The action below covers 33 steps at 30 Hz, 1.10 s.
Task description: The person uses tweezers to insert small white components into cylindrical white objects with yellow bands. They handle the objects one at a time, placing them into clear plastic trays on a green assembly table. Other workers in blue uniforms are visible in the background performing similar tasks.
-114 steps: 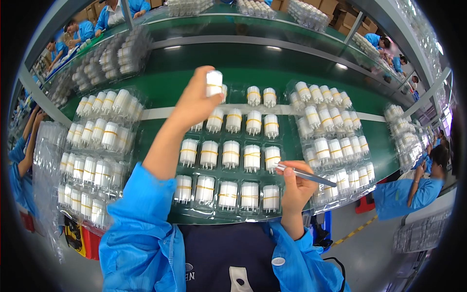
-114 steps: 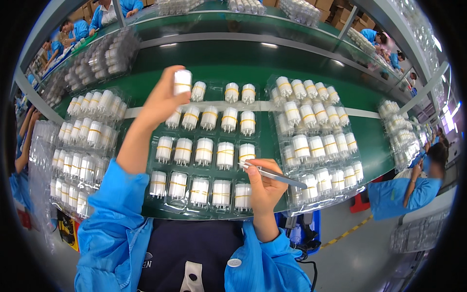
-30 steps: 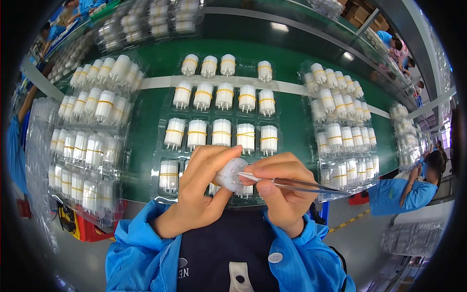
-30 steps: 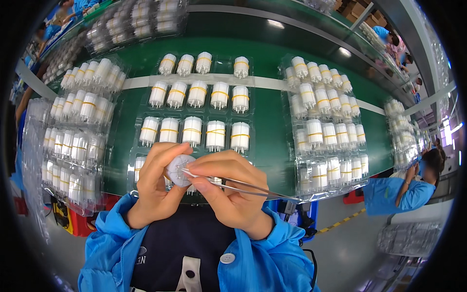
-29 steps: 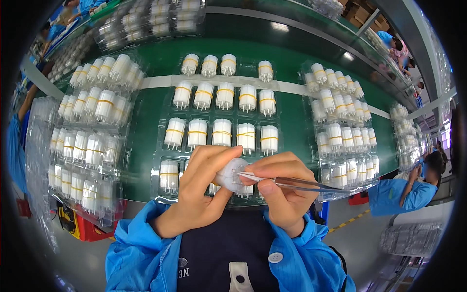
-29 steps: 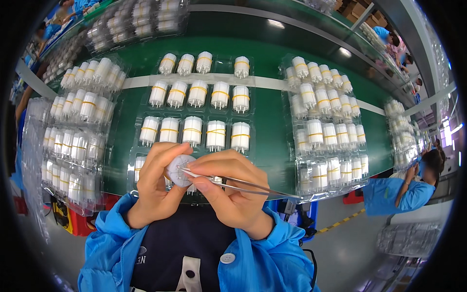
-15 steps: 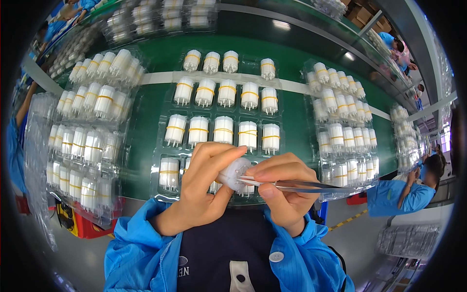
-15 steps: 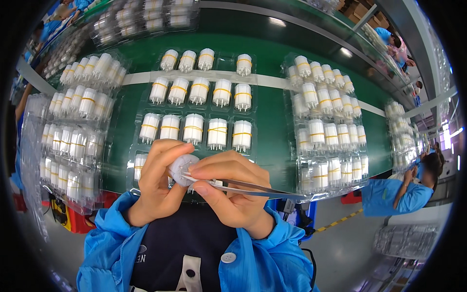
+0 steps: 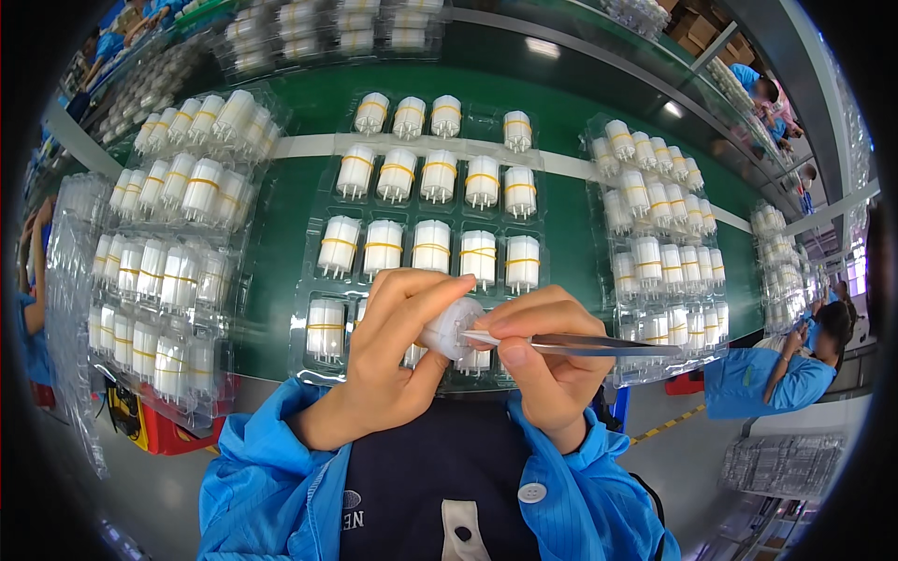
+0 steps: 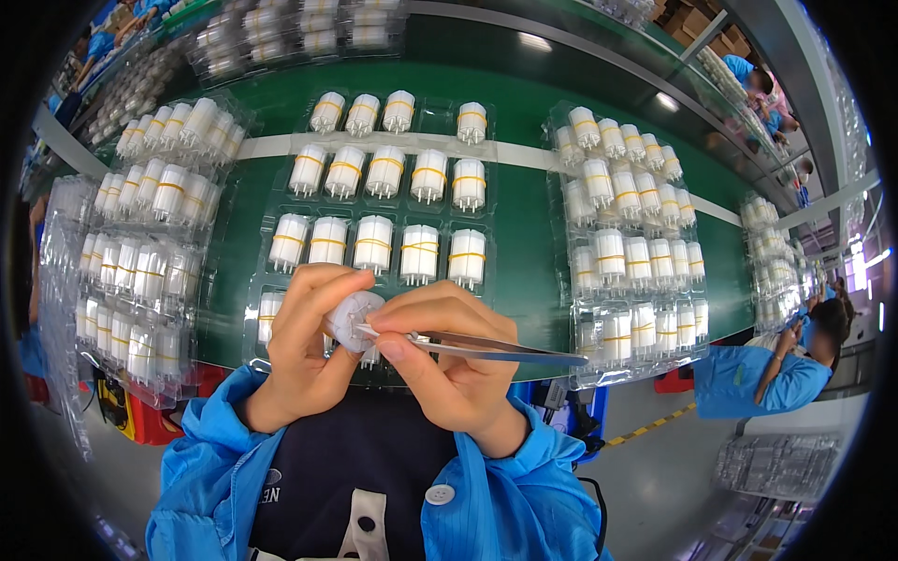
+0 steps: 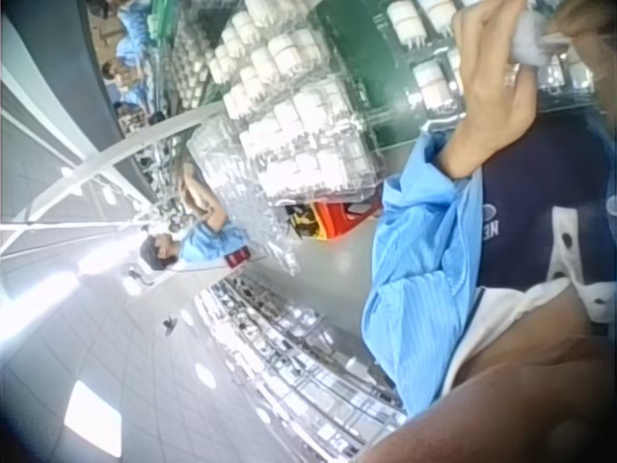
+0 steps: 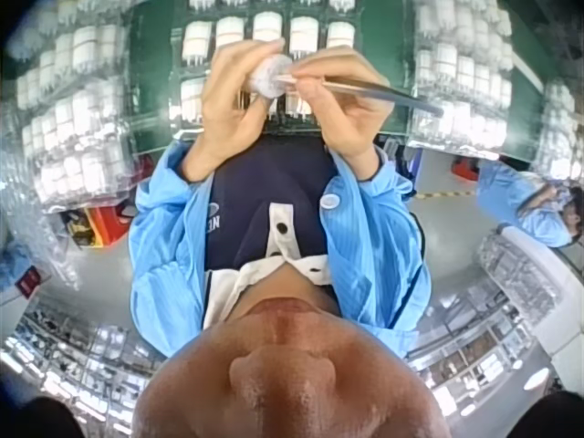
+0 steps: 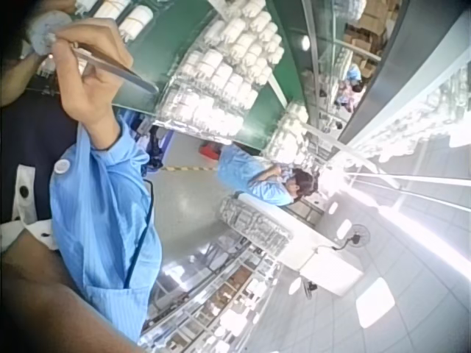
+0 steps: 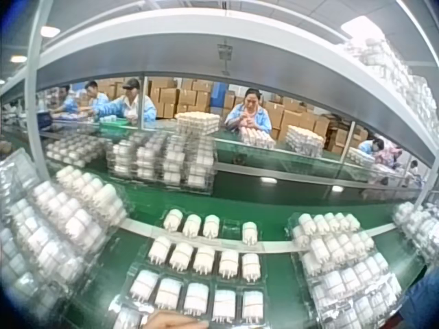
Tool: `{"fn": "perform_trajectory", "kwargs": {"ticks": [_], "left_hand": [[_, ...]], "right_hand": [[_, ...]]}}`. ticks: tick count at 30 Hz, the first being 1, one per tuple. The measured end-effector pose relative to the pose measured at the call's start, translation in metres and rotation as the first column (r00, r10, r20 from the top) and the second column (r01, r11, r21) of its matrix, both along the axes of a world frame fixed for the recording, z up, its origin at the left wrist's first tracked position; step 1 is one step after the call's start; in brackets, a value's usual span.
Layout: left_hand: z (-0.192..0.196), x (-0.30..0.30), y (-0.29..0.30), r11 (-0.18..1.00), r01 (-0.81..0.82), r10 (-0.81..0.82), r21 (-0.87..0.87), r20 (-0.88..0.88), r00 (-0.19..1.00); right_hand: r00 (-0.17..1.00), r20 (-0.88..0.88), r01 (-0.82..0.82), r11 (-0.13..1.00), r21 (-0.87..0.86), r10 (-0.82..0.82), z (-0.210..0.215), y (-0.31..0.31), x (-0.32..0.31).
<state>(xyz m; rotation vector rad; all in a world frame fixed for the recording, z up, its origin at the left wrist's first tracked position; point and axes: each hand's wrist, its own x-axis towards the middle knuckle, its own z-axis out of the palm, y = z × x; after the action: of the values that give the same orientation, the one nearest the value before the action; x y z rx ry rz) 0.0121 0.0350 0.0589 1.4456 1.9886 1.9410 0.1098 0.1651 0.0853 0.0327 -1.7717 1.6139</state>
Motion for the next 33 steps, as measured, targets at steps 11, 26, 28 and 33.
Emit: {"fn": "perform_trajectory", "kwargs": {"ticks": [11, 26, 28, 33], "left_hand": [[-0.002, -0.005, -0.004, 0.999, 0.032, -0.034, -0.043, -0.032, 0.999], [-0.002, -0.012, -0.012, 0.976, 0.177, -0.168, -0.123, 0.082, 0.982], [-0.003, -0.013, -0.012, 0.975, 0.177, -0.174, -0.134, 0.038, 0.984], [0.001, -0.013, -0.012, 0.972, 0.192, -0.185, -0.139, 0.057, 0.981]], "right_hand": [[1.0, 0.001, -0.008, 1.0, -0.016, 0.008, -0.003, 0.0, -0.002], [0.998, -0.009, -0.067, 0.996, 0.062, 0.068, -0.003, 0.007, -0.004], [0.998, 0.002, -0.064, 0.995, 0.07, 0.064, -0.003, 0.008, -0.005], [0.997, 0.023, -0.079, 0.994, 0.07, 0.077, 0.0, 0.009, -0.004]]}}
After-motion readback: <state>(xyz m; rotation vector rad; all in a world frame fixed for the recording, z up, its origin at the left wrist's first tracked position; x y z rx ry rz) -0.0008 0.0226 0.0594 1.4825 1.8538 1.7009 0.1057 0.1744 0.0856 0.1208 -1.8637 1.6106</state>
